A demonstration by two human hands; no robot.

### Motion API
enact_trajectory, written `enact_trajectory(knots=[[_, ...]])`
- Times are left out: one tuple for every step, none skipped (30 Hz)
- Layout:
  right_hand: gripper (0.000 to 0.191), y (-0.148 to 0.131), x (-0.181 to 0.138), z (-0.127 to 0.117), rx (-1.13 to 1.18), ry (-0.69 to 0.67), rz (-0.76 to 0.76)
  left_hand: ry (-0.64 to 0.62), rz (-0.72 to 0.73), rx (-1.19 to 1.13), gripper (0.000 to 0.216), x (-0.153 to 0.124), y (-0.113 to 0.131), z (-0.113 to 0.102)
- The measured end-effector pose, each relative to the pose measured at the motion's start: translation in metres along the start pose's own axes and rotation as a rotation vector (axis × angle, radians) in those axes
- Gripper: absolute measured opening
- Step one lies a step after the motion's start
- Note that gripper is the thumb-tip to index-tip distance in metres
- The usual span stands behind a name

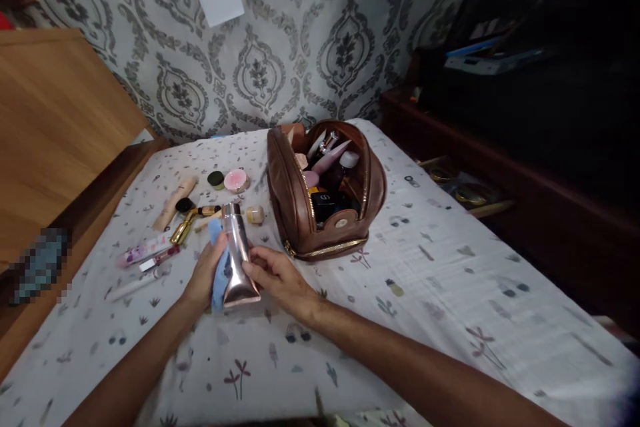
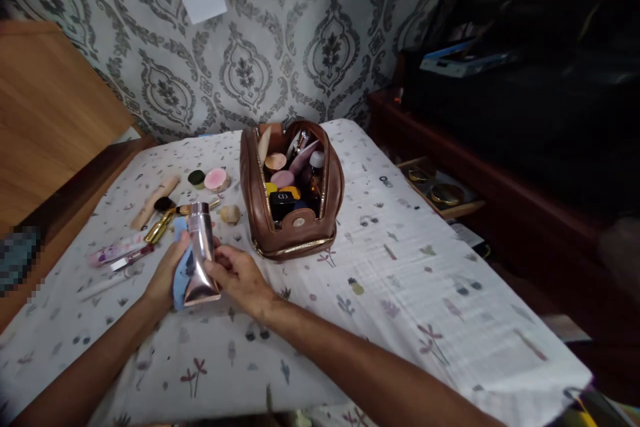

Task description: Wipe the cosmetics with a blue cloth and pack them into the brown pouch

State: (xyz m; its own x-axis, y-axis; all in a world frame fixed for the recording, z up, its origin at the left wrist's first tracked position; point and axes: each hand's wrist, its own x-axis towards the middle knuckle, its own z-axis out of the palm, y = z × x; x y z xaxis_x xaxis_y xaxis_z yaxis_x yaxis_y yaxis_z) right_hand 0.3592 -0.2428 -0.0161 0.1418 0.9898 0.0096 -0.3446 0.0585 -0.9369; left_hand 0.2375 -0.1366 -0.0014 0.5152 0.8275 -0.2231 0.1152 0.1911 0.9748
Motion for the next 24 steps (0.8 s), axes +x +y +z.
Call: enact_trajectory(knots=[[0.038, 0.0, 0.001, -0.001, -0.002, 0.016, -0.024, -0.047, -0.001, 0.007, 0.064, -0.002, 0.0, 0.0], [0.038, 0.0, 0.002, -0.002, -0.008, 0.034, -0.041, -0.086, 0.001, 0.021, 0.06, -0.003, 0.001, -0.001], [0.038, 0.001, 0.003, -0.002, -0.019, 0.05, -0.053, -0.116, 0.004, 0.034, 0.058, -0.004, 0.002, -0.002], [0.038, 0.001, 0.003, -0.002, -0.042, 0.066, -0.061, -0.14, 0.006, 0.038, 0.055, -0.005, 0.004, -0.003], [0.037, 0.002, 0.003, -0.002, -0.081, 0.083, -0.067, -0.164, 0.006, 0.038, 0.053, -0.006, 0.006, -0.004], [0.035, 0.002, 0.003, -0.002, -0.134, 0.102, -0.073, -0.187, 0.007, 0.036, 0.052, -0.006, 0.008, -0.006], [0.032, 0.002, 0.002, -0.002, -0.195, 0.122, -0.081, -0.207, 0.012, 0.034, 0.051, -0.006, 0.009, -0.007], [0.03, 0.001, 0.001, -0.002, -0.265, 0.139, -0.089, -0.223, 0.02, 0.034, 0.049, -0.006, 0.011, -0.009], [0.029, -0.001, -0.001, -0.001, -0.34, 0.156, -0.097, -0.237, 0.031, 0.038, 0.048, -0.006, 0.013, -0.012], [0.027, -0.003, -0.002, -0.001, -0.413, 0.172, -0.107, -0.243, 0.045, 0.045, 0.046, -0.006, 0.014, -0.014], [0.026, -0.005, -0.003, -0.001, -0.479, 0.187, -0.119, -0.241, 0.061, 0.053, 0.044, -0.006, 0.015, -0.018], [0.026, -0.007, -0.004, -0.001, -0.53, 0.199, -0.132, -0.23, 0.076, 0.062, 0.043, -0.005, 0.015, -0.021], [0.025, -0.01, -0.005, 0.0, -0.561, 0.209, -0.147, -0.211, 0.086, 0.072, 0.043, -0.005, 0.016, -0.024], [0.023, -0.012, -0.006, 0.0, -0.567, 0.215, -0.163, -0.19, 0.089, 0.084, 0.044, -0.005, 0.017, -0.028], [0.022, -0.013, -0.006, -0.001, -0.549, 0.219, -0.178, -0.179, 0.08, 0.098, 0.045, -0.005, 0.017, -0.031], [0.024, -0.014, -0.007, -0.001, -0.515, 0.216, -0.191, -0.19, 0.057, 0.119, 0.046, -0.005, 0.018, -0.033], [0.031, -0.015, -0.006, -0.001, -0.474, 0.214, -0.202, -0.219, 0.032, 0.149, 0.046, -0.005, 0.019, -0.035], [0.042, -0.015, -0.006, -0.002, -0.434, 0.213, -0.212, -0.26, 0.015, 0.186, 0.044, -0.005, 0.019, -0.036], [0.051, -0.014, -0.006, -0.002, -0.397, 0.211, -0.219, -0.309, 0.011, 0.229, 0.042, -0.005, 0.02, -0.037], [0.057, -0.014, -0.005, -0.003, -0.365, 0.204, -0.225, -0.354, 0.019, 0.275, 0.04, -0.005, 0.021, -0.037], [0.058, -0.014, -0.004, -0.004, -0.335, 0.191, -0.233, -0.387, 0.035, 0.324, 0.039, -0.005, 0.021, -0.036], [0.055, -0.013, -0.004, -0.004, -0.31, 0.174, -0.243, -0.408, 0.052, 0.375, 0.038, -0.005, 0.022, -0.035], [0.05, -0.013, -0.003, -0.005, -0.289, 0.159, -0.254, -0.425, 0.062, 0.424, 0.038, -0.005, 0.022, -0.034], [0.044, -0.014, -0.002, -0.005, -0.271, 0.144, -0.26, -0.431, 0.065, 0.471, 0.04, -0.005, 0.023, -0.033]])
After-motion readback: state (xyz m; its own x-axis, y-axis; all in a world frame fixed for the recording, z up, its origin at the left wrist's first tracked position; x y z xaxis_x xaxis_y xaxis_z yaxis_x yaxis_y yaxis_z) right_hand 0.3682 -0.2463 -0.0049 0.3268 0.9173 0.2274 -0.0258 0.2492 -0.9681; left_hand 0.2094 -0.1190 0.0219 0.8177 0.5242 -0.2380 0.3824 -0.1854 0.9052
